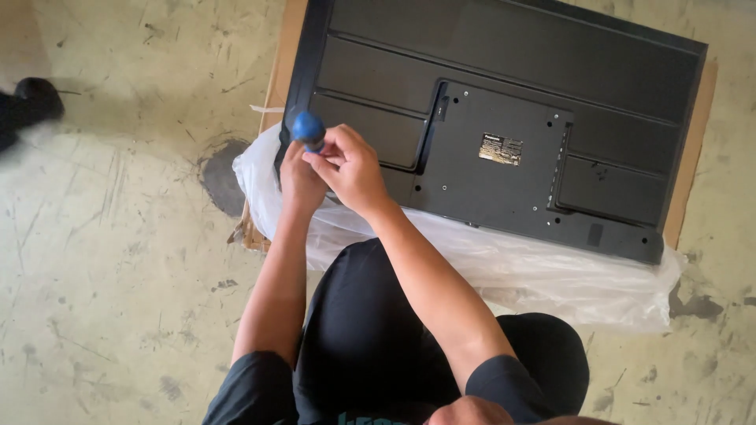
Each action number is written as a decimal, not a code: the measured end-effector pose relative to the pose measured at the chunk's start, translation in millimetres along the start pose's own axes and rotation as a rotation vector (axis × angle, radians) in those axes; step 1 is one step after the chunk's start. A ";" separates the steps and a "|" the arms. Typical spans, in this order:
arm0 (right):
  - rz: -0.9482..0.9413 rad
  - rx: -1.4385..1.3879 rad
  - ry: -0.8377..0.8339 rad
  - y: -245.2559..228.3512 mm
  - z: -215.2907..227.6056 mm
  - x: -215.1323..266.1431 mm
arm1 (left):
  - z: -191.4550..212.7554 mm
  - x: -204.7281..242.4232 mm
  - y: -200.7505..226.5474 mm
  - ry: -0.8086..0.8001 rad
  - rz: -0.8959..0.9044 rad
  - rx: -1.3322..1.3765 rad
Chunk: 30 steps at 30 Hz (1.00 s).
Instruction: The person uses a screwdriver to tighten screws on the back of a television set, securing the stand or mounting bracket. The person kneels on the floor and works on the TV which is placed on a cardboard box.
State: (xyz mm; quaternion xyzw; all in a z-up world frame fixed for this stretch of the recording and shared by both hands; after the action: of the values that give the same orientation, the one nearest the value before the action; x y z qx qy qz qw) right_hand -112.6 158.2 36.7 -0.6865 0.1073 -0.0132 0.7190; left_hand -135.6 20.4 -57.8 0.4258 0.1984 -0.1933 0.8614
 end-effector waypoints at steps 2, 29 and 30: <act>0.043 0.018 0.016 -5.5 1.8 -1.1 | 0.9 5.3 1.8 -0.059 -0.075 0.061; 0.180 0.170 -0.197 -8.8 2.6 0.9 | 7.7 16.8 -35.7 -0.322 -0.147 -0.038; 0.195 0.189 -0.206 -12.2 4.0 1.2 | 7.0 13.6 -40.8 -0.328 -0.139 -0.048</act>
State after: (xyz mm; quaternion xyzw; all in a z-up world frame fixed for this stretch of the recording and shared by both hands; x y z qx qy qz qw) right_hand -109.2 161.3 48.8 -0.6001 0.0975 0.1170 0.7853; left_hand -143.4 -10.5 -87.6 0.3533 0.0888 -0.3144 0.8766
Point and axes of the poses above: each hand's wrist, its own x-axis away from the middle knuckle, its own z-axis out of the back of the hand, y = z × x, the point moved 3 cm from there along -x, towards the middle knuckle, and after that the axes turned 8 degrees about -z, right-handed, at the moved point
